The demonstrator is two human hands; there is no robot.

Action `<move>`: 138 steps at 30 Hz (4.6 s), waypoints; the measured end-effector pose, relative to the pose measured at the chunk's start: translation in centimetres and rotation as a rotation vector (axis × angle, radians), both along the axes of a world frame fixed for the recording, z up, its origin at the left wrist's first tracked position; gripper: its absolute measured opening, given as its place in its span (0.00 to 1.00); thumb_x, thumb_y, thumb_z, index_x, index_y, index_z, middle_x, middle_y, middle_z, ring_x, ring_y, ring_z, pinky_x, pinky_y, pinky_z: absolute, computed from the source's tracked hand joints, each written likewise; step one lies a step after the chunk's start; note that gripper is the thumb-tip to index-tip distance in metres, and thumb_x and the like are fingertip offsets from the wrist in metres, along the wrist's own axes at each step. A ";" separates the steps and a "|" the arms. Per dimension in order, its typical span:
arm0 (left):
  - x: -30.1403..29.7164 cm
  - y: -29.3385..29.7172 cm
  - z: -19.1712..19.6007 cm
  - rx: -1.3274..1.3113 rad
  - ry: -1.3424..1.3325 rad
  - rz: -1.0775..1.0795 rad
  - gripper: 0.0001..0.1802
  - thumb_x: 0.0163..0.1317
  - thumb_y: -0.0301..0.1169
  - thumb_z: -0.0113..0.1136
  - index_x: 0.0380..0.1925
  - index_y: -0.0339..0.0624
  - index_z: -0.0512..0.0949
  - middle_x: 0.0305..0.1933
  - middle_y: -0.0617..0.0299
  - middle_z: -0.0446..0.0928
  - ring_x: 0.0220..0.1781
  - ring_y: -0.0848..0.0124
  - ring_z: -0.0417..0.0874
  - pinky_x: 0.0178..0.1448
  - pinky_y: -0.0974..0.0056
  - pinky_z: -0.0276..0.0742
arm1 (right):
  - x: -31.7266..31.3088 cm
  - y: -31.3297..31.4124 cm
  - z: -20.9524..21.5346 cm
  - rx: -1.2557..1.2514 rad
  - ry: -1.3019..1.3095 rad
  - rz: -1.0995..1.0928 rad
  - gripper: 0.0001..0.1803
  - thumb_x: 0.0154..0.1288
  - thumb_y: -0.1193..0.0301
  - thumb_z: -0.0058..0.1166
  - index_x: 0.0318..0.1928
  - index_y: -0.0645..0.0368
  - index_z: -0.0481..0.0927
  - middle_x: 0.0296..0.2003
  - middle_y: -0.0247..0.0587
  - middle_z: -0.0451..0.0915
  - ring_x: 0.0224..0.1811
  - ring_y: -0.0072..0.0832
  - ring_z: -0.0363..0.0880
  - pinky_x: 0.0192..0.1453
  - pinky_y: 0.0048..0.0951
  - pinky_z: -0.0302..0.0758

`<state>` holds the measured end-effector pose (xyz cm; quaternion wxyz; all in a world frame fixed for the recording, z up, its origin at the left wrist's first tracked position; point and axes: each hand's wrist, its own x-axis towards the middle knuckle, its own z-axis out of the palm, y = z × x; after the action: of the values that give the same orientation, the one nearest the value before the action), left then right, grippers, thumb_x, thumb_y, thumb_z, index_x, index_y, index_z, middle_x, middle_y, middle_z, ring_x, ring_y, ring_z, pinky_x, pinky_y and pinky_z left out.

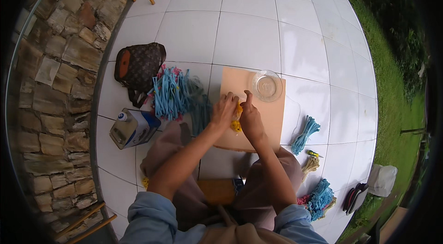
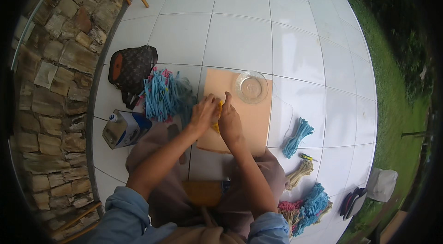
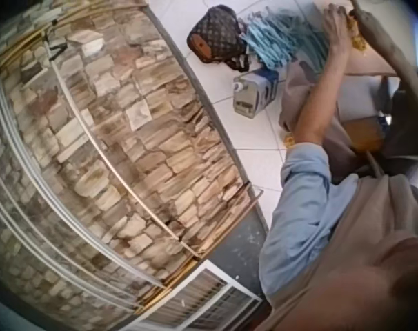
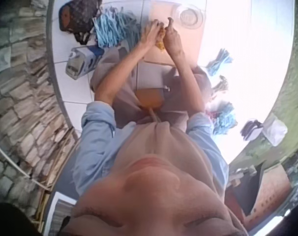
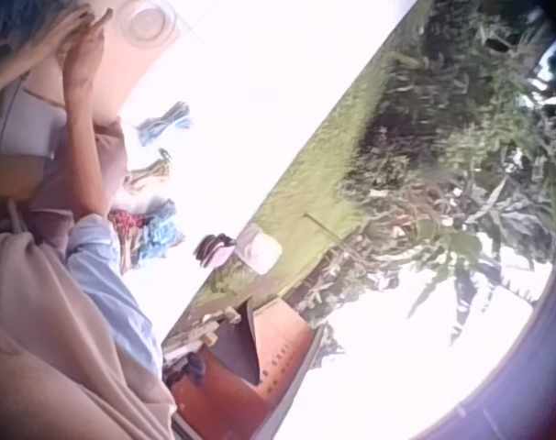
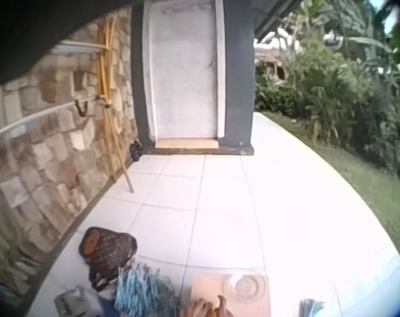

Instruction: The person applies adhesive from a small container to various blue and yellow shoe strap components using their fingers, handling each piece individually on a cardboard surface.

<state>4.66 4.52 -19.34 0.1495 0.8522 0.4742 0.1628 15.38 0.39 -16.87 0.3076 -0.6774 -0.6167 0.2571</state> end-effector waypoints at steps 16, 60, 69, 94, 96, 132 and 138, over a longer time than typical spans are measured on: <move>-2.3 1.0 7.3 -0.379 -0.326 -0.034 0.12 0.44 0.23 0.64 0.32 0.38 0.75 0.30 0.55 0.78 0.31 0.62 0.82 0.35 0.63 0.77 | 1.0 -0.1 6.3 0.052 0.369 0.014 0.27 0.53 0.88 0.46 0.55 0.60 0.63 0.35 0.51 0.78 0.38 0.44 0.79 0.42 0.36 0.78; 2.2 -0.4 8.7 -0.561 -0.548 -0.124 0.11 0.49 0.27 0.68 0.34 0.36 0.80 0.29 0.59 0.82 0.31 0.74 0.83 0.37 0.71 0.78 | 7.4 -4.5 7.0 0.065 0.541 -0.160 0.17 0.56 0.79 0.56 0.46 0.61 0.68 0.32 0.40 0.78 0.38 0.28 0.79 0.43 0.30 0.77; 1.8 -0.2 10.4 -0.412 -0.574 -0.308 0.12 0.50 0.25 0.67 0.35 0.36 0.79 0.30 0.58 0.82 0.31 0.73 0.84 0.38 0.71 0.80 | 6.9 -3.0 7.7 0.034 0.775 -0.075 0.20 0.57 0.83 0.55 0.46 0.59 0.61 0.30 0.40 0.77 0.36 0.25 0.79 0.43 0.26 0.77; 1.0 0.4 8.1 -0.589 -0.479 -0.141 0.14 0.46 0.31 0.71 0.26 0.34 0.76 0.27 0.58 0.81 0.30 0.73 0.82 0.37 0.70 0.78 | 6.4 -2.4 2.8 -0.101 0.532 -0.144 0.18 0.56 0.77 0.57 0.43 0.62 0.64 0.30 0.45 0.77 0.36 0.34 0.76 0.40 0.35 0.75; 0.9 0.4 8.1 -0.619 -0.524 -0.155 0.13 0.47 0.30 0.70 0.26 0.34 0.76 0.27 0.58 0.81 0.29 0.73 0.83 0.36 0.70 0.78 | 6.4 -2.2 4.5 -0.111 0.892 -0.050 0.19 0.56 0.74 0.61 0.42 0.60 0.64 0.29 0.37 0.77 0.37 0.22 0.75 0.42 0.27 0.74; 4.6 -0.1 9.5 -1.135 -1.113 -0.379 0.16 0.58 0.22 0.58 0.40 0.43 0.62 0.34 0.61 0.75 0.41 0.71 0.80 0.44 0.68 0.78 | 10.8 -3.7 6.9 -0.038 1.295 -0.119 0.23 0.53 0.86 0.55 0.40 0.55 0.55 0.31 0.48 0.78 0.31 0.28 0.77 0.42 0.27 0.75; 4.2 1.2 8.5 -0.966 -0.845 -0.295 0.11 0.58 0.21 0.57 0.33 0.40 0.63 0.30 0.63 0.75 0.37 0.72 0.82 0.40 0.70 0.78 | 13.6 -3.6 4.3 0.082 1.027 -0.260 0.23 0.52 0.83 0.58 0.39 0.57 0.56 0.29 0.46 0.79 0.27 0.27 0.77 0.36 0.26 0.76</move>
<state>8.82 5.69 -10.81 0.7094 0.6079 0.2727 0.2299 29.03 -3.26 -12.61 0.6257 -0.5224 -0.3071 0.4912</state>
